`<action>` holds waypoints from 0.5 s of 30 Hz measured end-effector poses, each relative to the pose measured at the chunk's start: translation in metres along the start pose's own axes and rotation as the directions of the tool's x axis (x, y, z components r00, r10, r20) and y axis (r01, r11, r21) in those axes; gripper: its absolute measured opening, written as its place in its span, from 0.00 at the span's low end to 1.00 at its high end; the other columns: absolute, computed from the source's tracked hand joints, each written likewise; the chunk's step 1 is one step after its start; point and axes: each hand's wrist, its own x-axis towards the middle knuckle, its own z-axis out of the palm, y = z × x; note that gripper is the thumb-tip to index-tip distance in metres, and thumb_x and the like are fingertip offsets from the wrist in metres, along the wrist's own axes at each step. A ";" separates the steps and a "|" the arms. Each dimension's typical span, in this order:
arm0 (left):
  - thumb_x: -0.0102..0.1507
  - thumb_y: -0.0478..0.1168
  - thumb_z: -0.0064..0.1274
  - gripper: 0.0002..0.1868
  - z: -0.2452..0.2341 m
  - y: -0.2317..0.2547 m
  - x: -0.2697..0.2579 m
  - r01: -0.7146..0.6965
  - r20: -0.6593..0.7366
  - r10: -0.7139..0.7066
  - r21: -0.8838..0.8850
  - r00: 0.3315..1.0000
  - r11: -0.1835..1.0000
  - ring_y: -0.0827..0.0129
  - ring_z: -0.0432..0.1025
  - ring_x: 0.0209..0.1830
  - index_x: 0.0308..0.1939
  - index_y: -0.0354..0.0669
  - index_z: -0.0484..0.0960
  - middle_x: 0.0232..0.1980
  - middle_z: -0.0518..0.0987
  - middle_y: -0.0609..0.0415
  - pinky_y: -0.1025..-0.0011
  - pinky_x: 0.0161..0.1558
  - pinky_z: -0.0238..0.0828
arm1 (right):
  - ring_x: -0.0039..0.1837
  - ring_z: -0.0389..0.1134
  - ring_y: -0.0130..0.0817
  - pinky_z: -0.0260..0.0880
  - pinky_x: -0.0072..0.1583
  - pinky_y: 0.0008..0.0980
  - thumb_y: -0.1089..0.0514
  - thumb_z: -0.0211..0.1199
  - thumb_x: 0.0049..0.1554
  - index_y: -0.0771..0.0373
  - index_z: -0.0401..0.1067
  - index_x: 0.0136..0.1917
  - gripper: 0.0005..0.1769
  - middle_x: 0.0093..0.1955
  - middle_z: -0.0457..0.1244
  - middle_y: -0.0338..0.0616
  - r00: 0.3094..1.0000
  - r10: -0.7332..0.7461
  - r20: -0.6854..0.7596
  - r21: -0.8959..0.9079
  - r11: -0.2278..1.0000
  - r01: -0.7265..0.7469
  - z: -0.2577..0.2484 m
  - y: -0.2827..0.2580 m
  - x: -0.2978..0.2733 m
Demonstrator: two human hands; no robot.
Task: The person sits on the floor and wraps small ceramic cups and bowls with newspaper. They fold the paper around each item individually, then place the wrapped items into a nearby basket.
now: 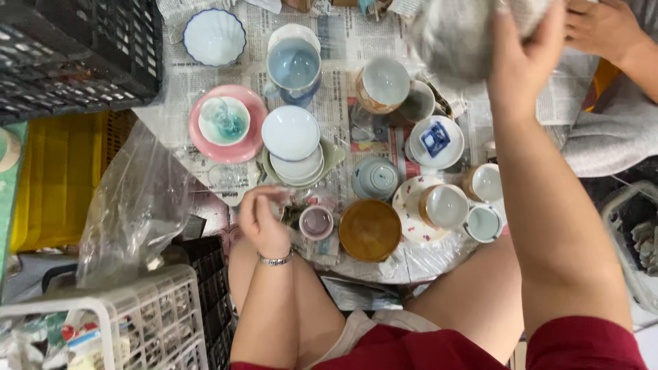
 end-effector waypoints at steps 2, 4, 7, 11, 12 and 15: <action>0.73 0.36 0.41 0.11 0.006 0.011 -0.010 0.094 0.145 -0.080 -0.095 0.986 0.991 0.65 0.76 0.49 0.52 0.32 0.76 0.53 0.79 0.47 0.67 0.52 0.78 | 0.69 0.63 0.32 0.61 0.73 0.32 0.66 0.64 0.74 0.66 0.59 0.80 0.26 0.72 0.63 0.47 0.989 0.148 -0.003 0.274 0.951 -0.142 -0.013 -0.034 -0.034; 0.70 0.40 0.46 0.19 0.014 0.022 -0.022 0.189 0.327 -0.119 -0.191 0.938 0.963 0.62 0.76 0.57 0.62 0.33 0.72 0.62 0.76 0.46 0.64 0.59 0.77 | 0.70 0.63 0.31 0.62 0.74 0.31 0.66 0.60 0.72 0.66 0.58 0.81 0.27 0.73 0.63 0.46 0.964 0.264 0.017 0.376 0.892 -0.251 -0.019 -0.063 -0.066; 0.68 0.46 0.57 0.36 0.037 0.034 -0.044 0.174 0.522 -0.020 -0.248 0.853 0.953 0.58 0.65 0.72 0.74 0.34 0.58 0.74 0.65 0.46 0.59 0.70 0.66 | 0.73 0.66 0.33 0.66 0.77 0.35 0.65 0.58 0.69 0.64 0.56 0.79 0.28 0.74 0.62 0.45 0.890 0.452 0.052 0.355 0.825 -0.440 -0.017 -0.095 -0.106; 0.67 0.45 0.59 0.41 0.050 0.040 -0.060 0.225 0.643 0.006 -0.277 0.766 0.934 0.60 0.60 0.75 0.77 0.34 0.56 0.75 0.65 0.45 0.60 0.76 0.53 | 0.69 0.63 0.30 0.64 0.71 0.31 0.63 0.57 0.70 0.65 0.60 0.78 0.25 0.70 0.63 0.45 0.860 0.473 0.192 -0.006 0.877 -0.481 -0.013 -0.105 -0.135; 0.68 0.44 0.56 0.36 0.050 0.040 -0.059 0.257 0.627 -0.028 -0.277 0.778 0.926 0.60 0.64 0.74 0.75 0.34 0.60 0.73 0.69 0.45 0.61 0.75 0.57 | 0.68 0.63 0.29 0.64 0.70 0.31 0.62 0.57 0.70 0.65 0.61 0.77 0.24 0.69 0.63 0.44 0.861 0.481 0.165 -0.099 0.876 -0.471 -0.015 -0.101 -0.131; 0.72 0.40 0.49 0.23 0.042 0.032 -0.053 0.302 0.546 -0.121 -0.255 0.829 0.919 0.61 0.72 0.68 0.69 0.33 0.70 0.67 0.77 0.45 0.63 0.72 0.67 | 0.63 0.66 0.39 0.67 0.68 0.36 0.65 0.59 0.72 0.69 0.64 0.70 0.15 0.63 0.65 0.53 0.998 -0.039 0.057 -0.382 0.922 0.058 -0.037 -0.071 -0.077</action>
